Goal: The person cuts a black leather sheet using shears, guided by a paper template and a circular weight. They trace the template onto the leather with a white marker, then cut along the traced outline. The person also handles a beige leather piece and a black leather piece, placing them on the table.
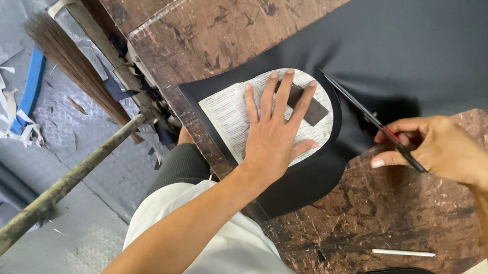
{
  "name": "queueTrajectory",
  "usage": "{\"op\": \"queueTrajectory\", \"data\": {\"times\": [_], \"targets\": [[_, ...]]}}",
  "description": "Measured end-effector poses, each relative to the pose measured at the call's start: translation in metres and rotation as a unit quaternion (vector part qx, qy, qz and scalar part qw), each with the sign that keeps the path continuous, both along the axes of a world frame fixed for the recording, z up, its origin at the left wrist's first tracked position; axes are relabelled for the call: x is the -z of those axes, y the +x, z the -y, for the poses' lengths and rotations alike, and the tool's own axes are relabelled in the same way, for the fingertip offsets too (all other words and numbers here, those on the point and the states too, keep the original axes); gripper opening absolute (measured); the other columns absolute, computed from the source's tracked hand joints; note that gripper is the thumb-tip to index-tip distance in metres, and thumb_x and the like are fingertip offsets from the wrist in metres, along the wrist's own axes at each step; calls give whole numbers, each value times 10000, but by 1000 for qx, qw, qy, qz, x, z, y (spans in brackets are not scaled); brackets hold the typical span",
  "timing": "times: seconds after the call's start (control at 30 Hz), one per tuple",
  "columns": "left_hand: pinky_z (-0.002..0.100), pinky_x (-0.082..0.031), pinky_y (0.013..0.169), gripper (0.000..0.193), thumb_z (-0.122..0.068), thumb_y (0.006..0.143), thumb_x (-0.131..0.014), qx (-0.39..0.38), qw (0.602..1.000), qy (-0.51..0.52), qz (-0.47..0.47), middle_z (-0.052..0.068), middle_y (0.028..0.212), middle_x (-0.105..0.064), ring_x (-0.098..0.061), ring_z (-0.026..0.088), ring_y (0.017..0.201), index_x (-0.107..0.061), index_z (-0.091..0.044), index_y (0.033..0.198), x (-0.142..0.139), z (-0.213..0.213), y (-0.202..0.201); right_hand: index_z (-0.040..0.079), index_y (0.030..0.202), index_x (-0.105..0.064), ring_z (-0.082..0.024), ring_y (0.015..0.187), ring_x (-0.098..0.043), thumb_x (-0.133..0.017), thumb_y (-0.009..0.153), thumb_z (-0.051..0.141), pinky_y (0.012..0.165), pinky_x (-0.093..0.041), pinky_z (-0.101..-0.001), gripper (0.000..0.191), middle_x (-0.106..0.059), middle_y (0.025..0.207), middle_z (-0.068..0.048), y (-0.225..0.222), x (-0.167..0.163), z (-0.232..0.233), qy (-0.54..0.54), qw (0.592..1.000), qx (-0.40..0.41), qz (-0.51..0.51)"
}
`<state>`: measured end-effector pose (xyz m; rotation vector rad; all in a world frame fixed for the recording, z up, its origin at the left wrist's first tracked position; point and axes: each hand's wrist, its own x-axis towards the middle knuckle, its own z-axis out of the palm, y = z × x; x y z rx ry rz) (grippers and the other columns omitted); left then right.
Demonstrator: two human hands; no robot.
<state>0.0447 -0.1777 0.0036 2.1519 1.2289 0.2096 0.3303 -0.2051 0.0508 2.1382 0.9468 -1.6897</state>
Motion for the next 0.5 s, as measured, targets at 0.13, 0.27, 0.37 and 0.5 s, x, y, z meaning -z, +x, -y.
{"op": "queueTrajectory", "data": {"times": [0.13,0.27,0.37,0.5], "targets": [[747,-140,1214,1101,-424,671,-898,-5,1000,1,12,204,1628,-248,-219,426,1529,-331,-190,1584,1,1,-1,86,1063,-808,-169,570,-500,-976,562,391,569,-355,-342,610,-549,589,-8,1,4,-13,16,999,-42,2],[715,-144,1235,1139,-419,665,-910,-23,999,-10,27,221,1627,-243,-218,435,1534,-311,-143,1594,1,1,-1,114,1047,-828,-156,614,-548,-977,570,393,594,-396,-318,573,-606,641,-4,1,5,-25,6,997,-80,11],[677,-154,1271,1164,-411,644,-915,-49,998,-20,42,229,1625,-241,-218,441,1539,-308,-127,1596,1,1,-2,102,1004,-815,-160,635,-505,-976,572,390,593,-371,-333,544,-545,674,-11,6,7,-33,1,997,-79,-12],[670,-159,1285,1173,-415,645,-915,-56,997,-18,45,233,1631,-234,-207,438,1551,-305,-134,1607,0,3,-2,87,1057,-807,-180,671,-484,-988,615,347,593,-396,-347,544,-535,730,-39,17,14,-42,-26,991,-135,9]]}}
